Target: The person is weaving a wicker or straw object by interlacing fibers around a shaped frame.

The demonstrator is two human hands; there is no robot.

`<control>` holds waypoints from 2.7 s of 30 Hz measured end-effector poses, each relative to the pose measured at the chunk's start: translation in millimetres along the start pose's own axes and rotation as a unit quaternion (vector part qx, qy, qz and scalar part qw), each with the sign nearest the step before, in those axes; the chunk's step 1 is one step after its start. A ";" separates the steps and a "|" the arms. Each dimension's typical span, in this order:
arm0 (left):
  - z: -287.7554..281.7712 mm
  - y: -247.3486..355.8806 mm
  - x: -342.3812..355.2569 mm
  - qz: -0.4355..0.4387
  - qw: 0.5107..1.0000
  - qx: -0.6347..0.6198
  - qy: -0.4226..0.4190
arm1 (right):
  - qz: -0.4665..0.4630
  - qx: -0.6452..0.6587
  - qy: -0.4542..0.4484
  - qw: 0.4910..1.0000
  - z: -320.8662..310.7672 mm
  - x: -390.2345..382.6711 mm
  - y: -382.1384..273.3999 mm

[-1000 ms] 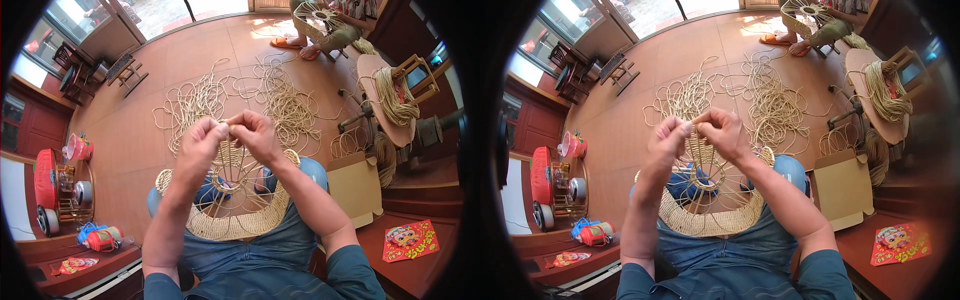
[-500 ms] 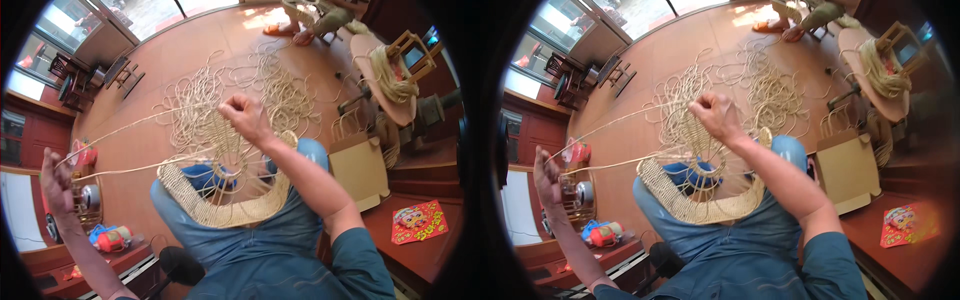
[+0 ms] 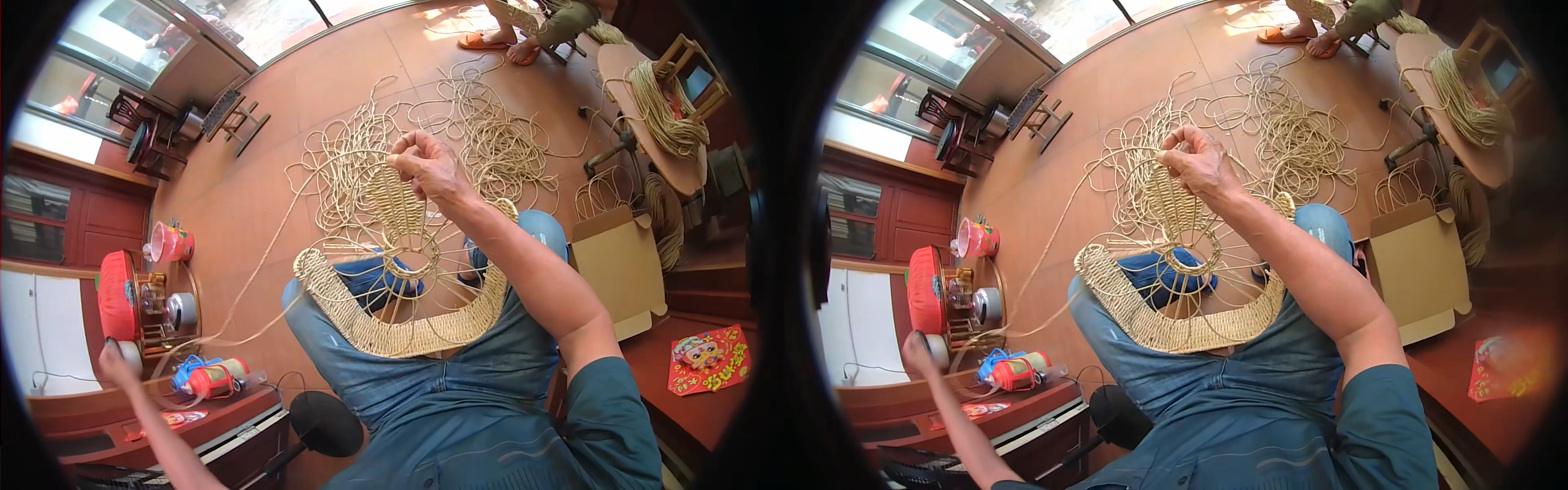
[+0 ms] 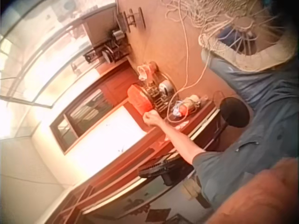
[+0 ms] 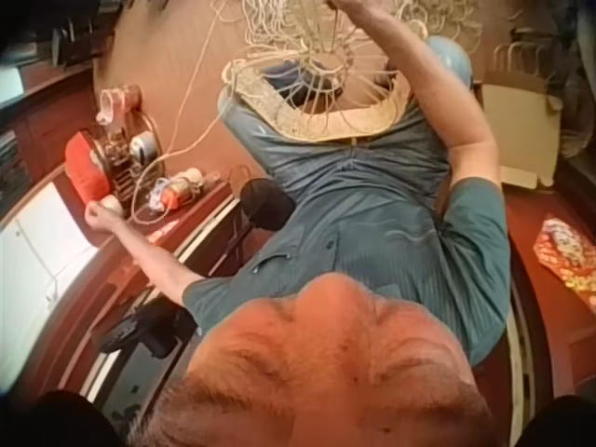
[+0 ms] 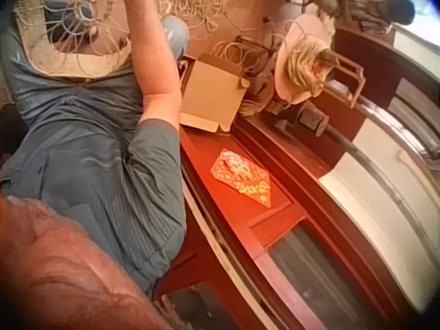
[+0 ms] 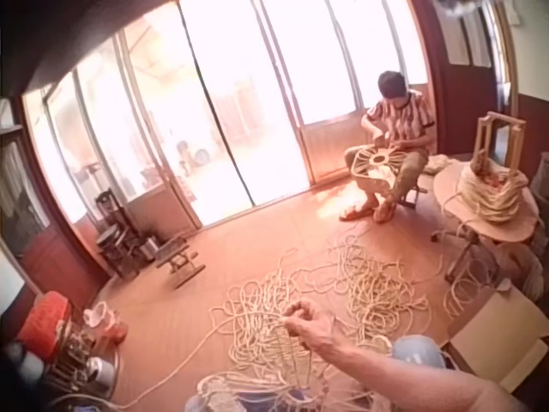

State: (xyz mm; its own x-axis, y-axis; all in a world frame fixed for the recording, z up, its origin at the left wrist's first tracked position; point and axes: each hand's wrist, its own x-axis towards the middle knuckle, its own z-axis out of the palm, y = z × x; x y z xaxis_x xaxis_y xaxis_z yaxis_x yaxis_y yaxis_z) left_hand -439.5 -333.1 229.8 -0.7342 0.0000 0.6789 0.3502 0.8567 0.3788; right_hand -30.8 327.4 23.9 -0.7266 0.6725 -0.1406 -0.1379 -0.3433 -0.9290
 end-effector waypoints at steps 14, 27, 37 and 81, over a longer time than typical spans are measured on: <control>97.1 377.3 -355.7 0.227 0.806 -0.307 -0.453 | 0.038 -0.043 -0.042 0.997 -13.0 -7.2 -8.3; 43.9 99.2 -81.2 0.129 0.847 0.447 -0.258 | 0.042 -0.049 -0.085 0.994 -18.1 0.0 -5.4; 139.8 464.9 -345.3 0.255 0.841 -0.310 -0.364 | 0.115 -0.006 -0.109 0.987 -24.2 -0.1 -13.8; -15.3 1.7 9.4 -0.339 0.882 -0.282 -0.169 | -0.165 -0.243 0.051 0.955 -3.8 -15.9 -4.5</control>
State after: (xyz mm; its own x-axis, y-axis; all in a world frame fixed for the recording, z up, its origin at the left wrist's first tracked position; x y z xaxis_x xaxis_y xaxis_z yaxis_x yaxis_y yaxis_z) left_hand -436.9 -339.6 246.5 -0.9838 -0.1785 -0.0143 -0.0730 0.3268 0.9423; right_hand -16.0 320.7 29.1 -0.6251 0.7601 0.1776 -0.0018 0.2261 -0.9741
